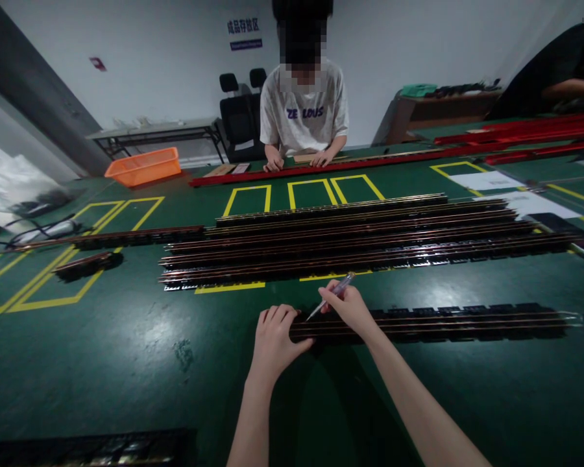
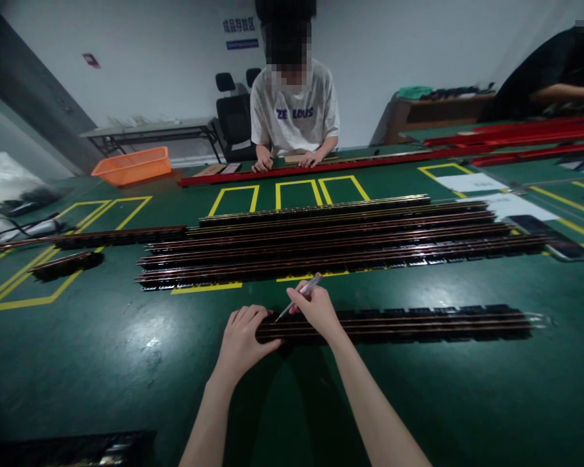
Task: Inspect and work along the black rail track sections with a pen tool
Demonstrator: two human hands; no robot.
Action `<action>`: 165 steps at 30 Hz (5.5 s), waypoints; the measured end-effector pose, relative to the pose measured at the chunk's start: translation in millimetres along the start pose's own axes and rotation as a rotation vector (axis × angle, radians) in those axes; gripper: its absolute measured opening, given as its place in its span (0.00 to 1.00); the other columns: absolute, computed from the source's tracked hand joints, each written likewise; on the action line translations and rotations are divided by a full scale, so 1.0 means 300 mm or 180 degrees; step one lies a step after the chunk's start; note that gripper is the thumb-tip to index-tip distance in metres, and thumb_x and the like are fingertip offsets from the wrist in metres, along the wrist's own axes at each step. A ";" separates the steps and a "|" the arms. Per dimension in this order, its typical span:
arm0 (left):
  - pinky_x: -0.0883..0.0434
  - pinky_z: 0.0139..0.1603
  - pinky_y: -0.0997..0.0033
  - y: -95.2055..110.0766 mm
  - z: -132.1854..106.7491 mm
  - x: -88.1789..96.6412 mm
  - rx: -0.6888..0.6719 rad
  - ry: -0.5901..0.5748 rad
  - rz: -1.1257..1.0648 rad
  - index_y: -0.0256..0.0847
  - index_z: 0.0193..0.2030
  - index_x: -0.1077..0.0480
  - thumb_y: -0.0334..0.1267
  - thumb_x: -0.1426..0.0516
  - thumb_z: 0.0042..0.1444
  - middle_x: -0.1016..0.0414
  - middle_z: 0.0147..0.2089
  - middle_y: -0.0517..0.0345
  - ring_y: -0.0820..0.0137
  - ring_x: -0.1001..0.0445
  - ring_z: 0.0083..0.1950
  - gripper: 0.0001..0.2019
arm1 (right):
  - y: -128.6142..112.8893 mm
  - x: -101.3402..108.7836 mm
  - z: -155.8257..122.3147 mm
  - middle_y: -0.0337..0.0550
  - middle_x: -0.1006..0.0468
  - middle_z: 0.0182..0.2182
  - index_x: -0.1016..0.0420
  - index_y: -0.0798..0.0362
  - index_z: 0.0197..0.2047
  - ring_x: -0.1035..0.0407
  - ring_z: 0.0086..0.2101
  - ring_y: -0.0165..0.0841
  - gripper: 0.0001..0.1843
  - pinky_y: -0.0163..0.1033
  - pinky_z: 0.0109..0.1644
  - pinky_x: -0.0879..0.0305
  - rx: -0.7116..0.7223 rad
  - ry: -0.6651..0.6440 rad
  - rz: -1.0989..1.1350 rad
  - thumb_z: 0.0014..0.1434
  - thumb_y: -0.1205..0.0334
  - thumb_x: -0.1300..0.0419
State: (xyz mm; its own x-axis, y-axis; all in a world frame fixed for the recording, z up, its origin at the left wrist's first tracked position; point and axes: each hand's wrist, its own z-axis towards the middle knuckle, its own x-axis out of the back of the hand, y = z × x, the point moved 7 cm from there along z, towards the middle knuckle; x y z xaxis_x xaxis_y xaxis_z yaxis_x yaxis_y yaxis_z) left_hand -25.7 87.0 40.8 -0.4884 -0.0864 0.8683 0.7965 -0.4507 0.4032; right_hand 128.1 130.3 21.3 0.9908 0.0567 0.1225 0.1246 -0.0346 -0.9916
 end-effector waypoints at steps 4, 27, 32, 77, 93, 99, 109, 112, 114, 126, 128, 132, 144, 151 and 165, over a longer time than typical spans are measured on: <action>0.36 0.47 0.58 0.008 -0.001 0.002 0.0006 0.0056 0.0090 0.40 0.40 0.32 0.40 0.38 0.44 0.28 0.41 0.55 0.63 0.32 0.43 0.16 | -0.005 0.001 -0.004 0.36 0.27 0.16 0.36 0.51 0.24 0.31 0.21 0.31 0.15 0.37 0.30 0.36 -0.0003 -0.0010 -0.0007 0.54 0.51 0.42; 0.37 0.51 0.53 0.045 -0.002 -0.009 -0.0090 0.0099 0.0247 0.39 0.45 0.30 0.40 0.41 0.46 0.28 0.43 0.53 0.60 0.32 0.46 0.17 | -0.020 0.077 -0.041 0.39 0.24 0.20 0.32 0.52 0.27 0.28 0.25 0.33 0.14 0.38 0.35 0.35 -0.0039 -0.0214 -0.0053 0.51 0.49 0.40; 0.37 0.50 0.53 0.041 -0.004 -0.014 -0.0112 0.0138 0.0227 0.39 0.45 0.30 0.40 0.41 0.47 0.28 0.43 0.52 0.60 0.32 0.46 0.17 | -0.010 0.074 -0.039 0.39 0.23 0.20 0.32 0.52 0.26 0.28 0.26 0.33 0.15 0.38 0.36 0.35 -0.0041 -0.0204 -0.0148 0.52 0.48 0.41; 0.34 0.48 0.55 0.033 -0.007 -0.044 -0.0090 -0.0097 0.0027 0.39 0.48 0.33 0.38 0.44 0.51 0.29 0.45 0.53 0.62 0.33 0.47 0.16 | 0.043 0.153 -0.034 0.35 0.33 0.14 0.39 0.50 0.20 0.37 0.19 0.31 0.17 0.36 0.28 0.41 0.0004 0.0532 -0.0023 0.55 0.50 0.46; 0.35 0.48 0.57 0.034 -0.006 -0.043 -0.0063 -0.0132 0.0073 0.37 0.47 0.32 0.37 0.44 0.50 0.29 0.44 0.52 0.63 0.33 0.46 0.16 | 0.011 0.133 -0.044 0.34 0.34 0.13 0.39 0.50 0.20 0.39 0.18 0.29 0.17 0.35 0.28 0.42 0.0066 0.0483 -0.0093 0.55 0.50 0.47; 0.35 0.49 0.58 0.031 -0.008 -0.046 -0.0061 -0.0135 0.0057 0.38 0.48 0.32 0.37 0.44 0.51 0.29 0.45 0.53 0.63 0.33 0.47 0.16 | 0.016 0.153 -0.048 0.33 0.35 0.13 0.39 0.51 0.20 0.39 0.17 0.28 0.14 0.34 0.26 0.42 0.0012 0.0674 -0.0045 0.54 0.57 0.47; 0.34 0.47 0.59 0.037 -0.005 -0.039 -0.0073 -0.0044 0.0102 0.38 0.47 0.31 0.38 0.43 0.50 0.28 0.44 0.53 0.64 0.32 0.46 0.16 | 0.010 0.144 -0.046 0.33 0.35 0.13 0.39 0.51 0.20 0.38 0.17 0.28 0.16 0.33 0.26 0.41 0.0112 0.0580 0.0000 0.55 0.54 0.46; 0.35 0.48 0.58 0.043 -0.002 -0.027 -0.0077 0.0038 0.0148 0.38 0.46 0.30 0.38 0.43 0.50 0.27 0.43 0.53 0.64 0.32 0.45 0.16 | 0.002 0.144 -0.049 0.33 0.35 0.13 0.39 0.51 0.20 0.38 0.17 0.28 0.16 0.33 0.26 0.41 0.0138 0.0645 -0.0008 0.55 0.53 0.46; 0.36 0.50 0.56 0.052 -0.001 -0.013 -0.0066 0.0124 0.0202 0.38 0.45 0.30 0.39 0.43 0.49 0.27 0.43 0.53 0.63 0.31 0.45 0.15 | 0.002 0.143 -0.048 0.33 0.35 0.13 0.39 0.51 0.20 0.38 0.17 0.28 0.16 0.33 0.25 0.41 0.0145 0.0669 -0.0025 0.55 0.52 0.46; 0.38 0.55 0.49 0.153 -0.008 -0.010 -0.0129 0.0396 0.0328 0.38 0.44 0.29 0.40 0.43 0.48 0.26 0.44 0.51 0.60 0.30 0.47 0.16 | 0.022 0.135 -0.035 0.32 0.37 0.12 0.40 0.50 0.21 0.40 0.16 0.28 0.15 0.33 0.24 0.43 0.0079 0.0814 -0.0146 0.54 0.52 0.46; 0.37 0.55 0.50 0.156 -0.011 -0.023 -0.0094 0.0423 0.0312 0.37 0.45 0.30 0.41 0.43 0.48 0.27 0.44 0.50 0.60 0.30 0.47 0.17 | 0.016 0.135 -0.036 0.32 0.37 0.13 0.41 0.50 0.21 0.40 0.16 0.28 0.15 0.34 0.25 0.43 0.0091 0.0855 -0.0174 0.54 0.53 0.47; 0.34 0.53 0.51 0.148 -0.017 -0.053 -0.0015 0.0409 0.0326 0.37 0.48 0.32 0.44 0.42 0.50 0.28 0.46 0.49 0.59 0.31 0.49 0.20 | 0.009 0.133 -0.040 0.32 0.38 0.13 0.41 0.50 0.21 0.41 0.16 0.28 0.15 0.34 0.24 0.43 0.0117 0.0922 -0.0196 0.54 0.52 0.47; 0.36 0.52 0.52 0.110 -0.013 -0.058 0.0210 0.0396 0.0615 0.35 0.47 0.31 0.48 0.39 0.46 0.26 0.44 0.48 0.58 0.29 0.46 0.24 | -0.019 0.043 -0.052 0.33 0.38 0.13 0.40 0.49 0.21 0.40 0.16 0.29 0.15 0.35 0.25 0.41 0.0209 0.0791 -0.0160 0.55 0.53 0.47; 0.35 0.47 0.55 0.099 -0.013 -0.066 0.0181 0.0237 0.0620 0.37 0.44 0.31 0.54 0.40 0.46 0.27 0.42 0.50 0.59 0.30 0.45 0.25 | -0.022 0.063 -0.053 0.32 0.36 0.12 0.40 0.49 0.20 0.39 0.16 0.29 0.16 0.35 0.27 0.41 0.0193 0.0668 -0.0334 0.55 0.52 0.48; 0.35 0.47 0.53 0.097 -0.020 -0.069 0.0143 0.0373 0.0587 0.38 0.44 0.30 0.52 0.40 0.47 0.26 0.42 0.51 0.59 0.30 0.44 0.23 | -0.034 0.110 -0.074 0.37 0.25 0.19 0.31 0.53 0.25 0.29 0.25 0.32 0.13 0.37 0.33 0.36 -0.0040 -0.0076 -0.0205 0.50 0.51 0.40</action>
State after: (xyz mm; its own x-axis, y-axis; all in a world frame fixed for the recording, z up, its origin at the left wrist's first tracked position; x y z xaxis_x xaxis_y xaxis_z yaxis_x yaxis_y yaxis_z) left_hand 5.3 70.2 32.8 -0.3689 -0.2675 0.8901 0.8899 -0.3780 0.2552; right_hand 160.6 110.5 36.4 0.9793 0.0830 0.1848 0.1887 -0.0428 -0.9811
